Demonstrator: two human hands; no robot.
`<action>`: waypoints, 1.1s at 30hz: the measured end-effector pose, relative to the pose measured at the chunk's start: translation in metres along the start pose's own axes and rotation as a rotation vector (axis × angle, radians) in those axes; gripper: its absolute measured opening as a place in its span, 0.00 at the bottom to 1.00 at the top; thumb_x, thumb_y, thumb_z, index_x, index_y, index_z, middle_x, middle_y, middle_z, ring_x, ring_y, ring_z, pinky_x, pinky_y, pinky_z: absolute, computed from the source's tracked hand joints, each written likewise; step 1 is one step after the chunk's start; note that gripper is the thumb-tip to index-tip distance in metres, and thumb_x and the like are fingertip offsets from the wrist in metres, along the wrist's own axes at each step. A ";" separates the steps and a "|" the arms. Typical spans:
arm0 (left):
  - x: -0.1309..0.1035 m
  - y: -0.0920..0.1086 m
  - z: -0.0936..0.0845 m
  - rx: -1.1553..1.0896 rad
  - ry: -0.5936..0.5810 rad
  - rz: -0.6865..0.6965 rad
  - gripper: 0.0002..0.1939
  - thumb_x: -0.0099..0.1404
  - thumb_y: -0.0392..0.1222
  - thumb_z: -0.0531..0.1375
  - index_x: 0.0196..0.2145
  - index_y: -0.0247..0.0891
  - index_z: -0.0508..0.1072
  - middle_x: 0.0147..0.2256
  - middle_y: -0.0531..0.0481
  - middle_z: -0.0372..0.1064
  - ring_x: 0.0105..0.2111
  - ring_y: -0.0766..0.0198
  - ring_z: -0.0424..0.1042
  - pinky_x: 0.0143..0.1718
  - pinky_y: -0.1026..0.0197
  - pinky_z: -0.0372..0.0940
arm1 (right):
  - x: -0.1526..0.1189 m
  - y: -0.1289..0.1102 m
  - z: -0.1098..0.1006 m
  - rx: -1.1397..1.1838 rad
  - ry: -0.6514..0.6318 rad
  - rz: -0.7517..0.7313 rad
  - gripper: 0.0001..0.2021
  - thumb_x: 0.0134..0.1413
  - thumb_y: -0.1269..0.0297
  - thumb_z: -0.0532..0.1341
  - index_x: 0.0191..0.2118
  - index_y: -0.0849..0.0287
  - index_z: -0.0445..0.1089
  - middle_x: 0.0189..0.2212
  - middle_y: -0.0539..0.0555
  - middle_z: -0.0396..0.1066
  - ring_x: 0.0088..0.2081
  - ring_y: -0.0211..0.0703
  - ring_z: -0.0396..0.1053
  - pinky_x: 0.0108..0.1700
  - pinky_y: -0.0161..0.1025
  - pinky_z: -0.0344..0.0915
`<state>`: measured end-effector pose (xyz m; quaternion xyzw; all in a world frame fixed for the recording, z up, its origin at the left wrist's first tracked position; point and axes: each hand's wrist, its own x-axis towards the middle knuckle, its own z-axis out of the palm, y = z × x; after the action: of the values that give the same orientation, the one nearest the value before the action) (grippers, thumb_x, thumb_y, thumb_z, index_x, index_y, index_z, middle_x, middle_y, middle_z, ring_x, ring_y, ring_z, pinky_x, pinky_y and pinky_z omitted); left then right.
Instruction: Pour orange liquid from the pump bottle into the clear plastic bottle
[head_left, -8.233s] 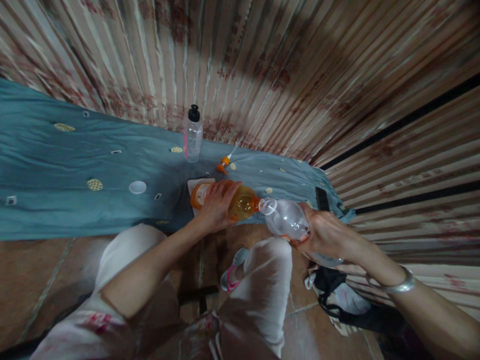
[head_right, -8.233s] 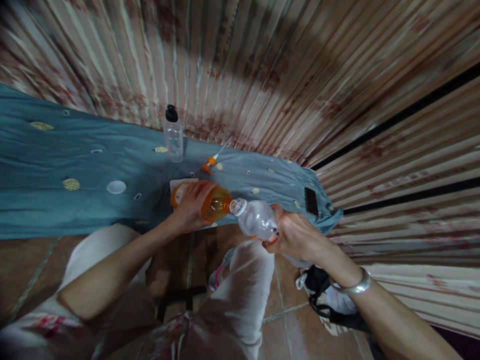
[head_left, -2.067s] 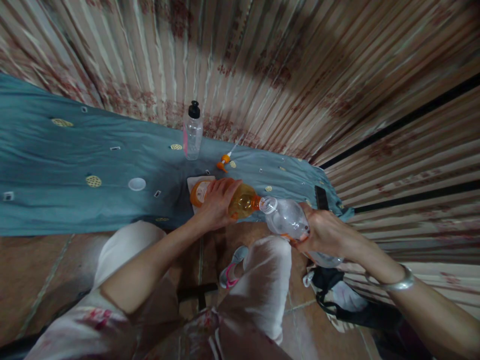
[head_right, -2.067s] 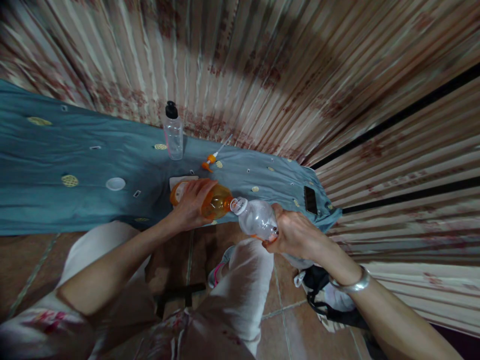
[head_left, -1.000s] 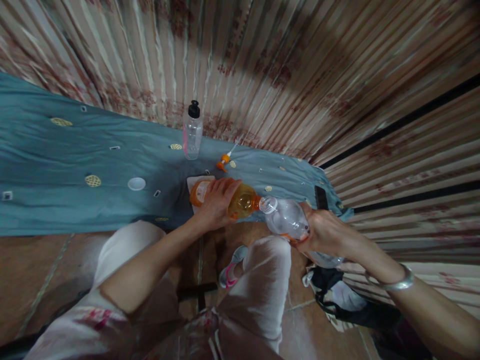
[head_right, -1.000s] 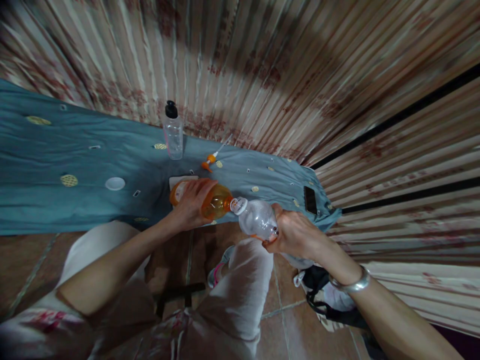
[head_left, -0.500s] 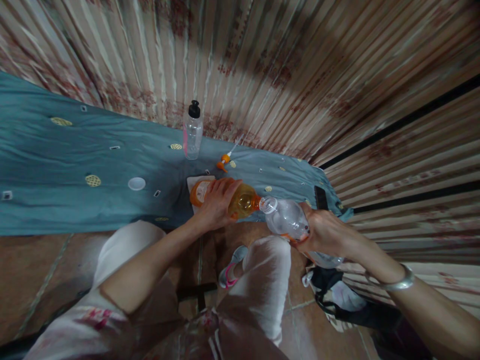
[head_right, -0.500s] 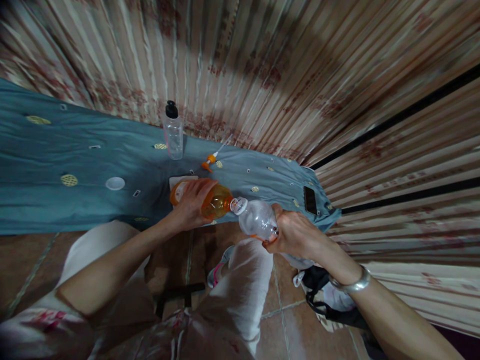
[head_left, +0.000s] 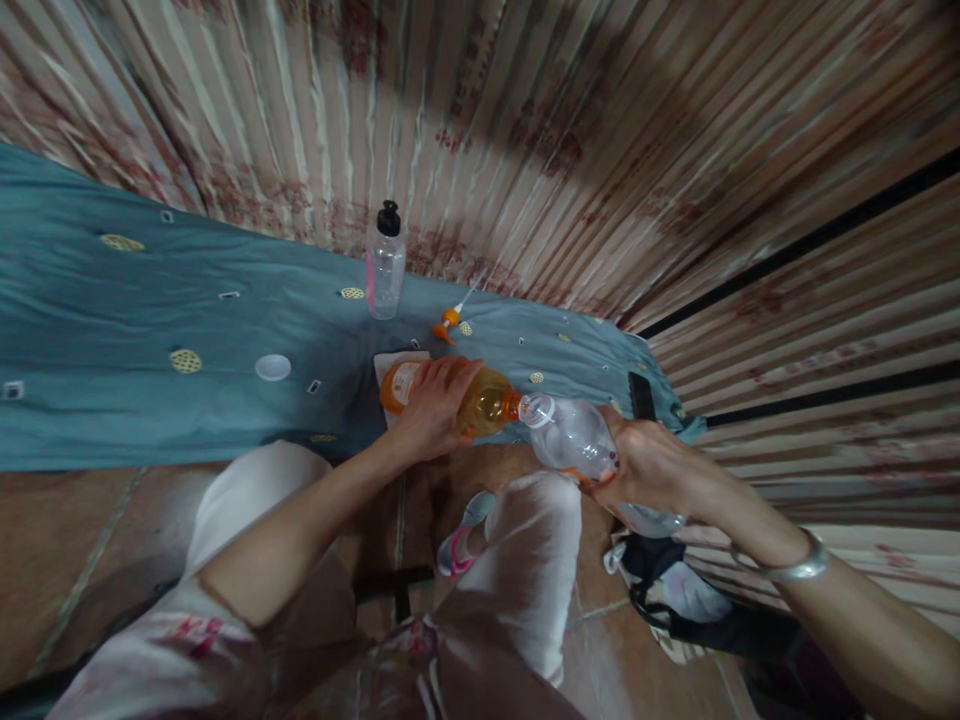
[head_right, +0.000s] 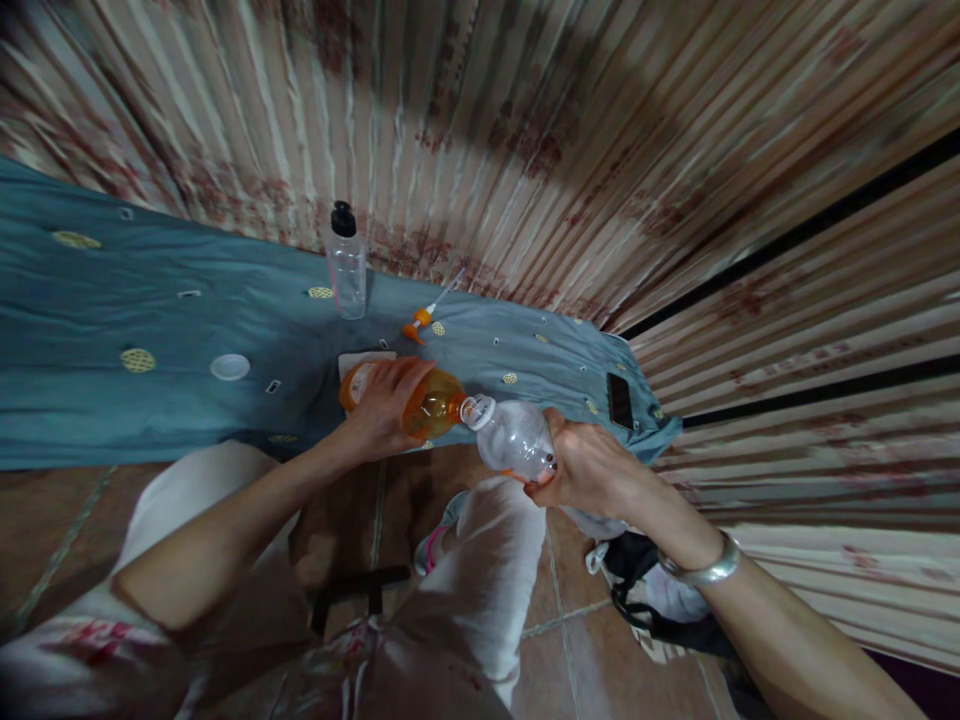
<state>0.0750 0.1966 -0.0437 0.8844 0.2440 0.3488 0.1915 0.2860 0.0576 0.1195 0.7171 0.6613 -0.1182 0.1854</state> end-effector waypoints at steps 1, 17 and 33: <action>0.000 0.000 0.000 0.000 -0.001 -0.001 0.46 0.49 0.46 0.67 0.61 0.32 0.53 0.54 0.34 0.61 0.54 0.43 0.62 0.56 0.41 0.55 | 0.000 0.000 0.000 0.002 -0.002 -0.002 0.22 0.42 0.58 0.61 0.44 0.62 0.63 0.31 0.57 0.75 0.30 0.49 0.74 0.27 0.37 0.56; 0.001 0.002 -0.003 -0.023 -0.054 -0.038 0.47 0.48 0.44 0.67 0.62 0.35 0.53 0.56 0.34 0.59 0.56 0.42 0.60 0.57 0.41 0.54 | 0.000 0.001 0.000 -0.010 -0.015 0.010 0.21 0.42 0.57 0.61 0.44 0.61 0.62 0.29 0.55 0.74 0.29 0.49 0.74 0.27 0.37 0.56; 0.000 0.001 -0.002 -0.031 -0.026 -0.020 0.46 0.49 0.45 0.67 0.62 0.33 0.54 0.55 0.33 0.60 0.54 0.42 0.61 0.56 0.41 0.55 | 0.000 -0.001 -0.002 0.018 -0.009 -0.005 0.22 0.42 0.58 0.60 0.44 0.63 0.63 0.28 0.55 0.74 0.29 0.49 0.74 0.27 0.37 0.57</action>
<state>0.0743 0.1962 -0.0416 0.8832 0.2447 0.3394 0.2118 0.2844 0.0580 0.1213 0.7168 0.6611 -0.1278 0.1815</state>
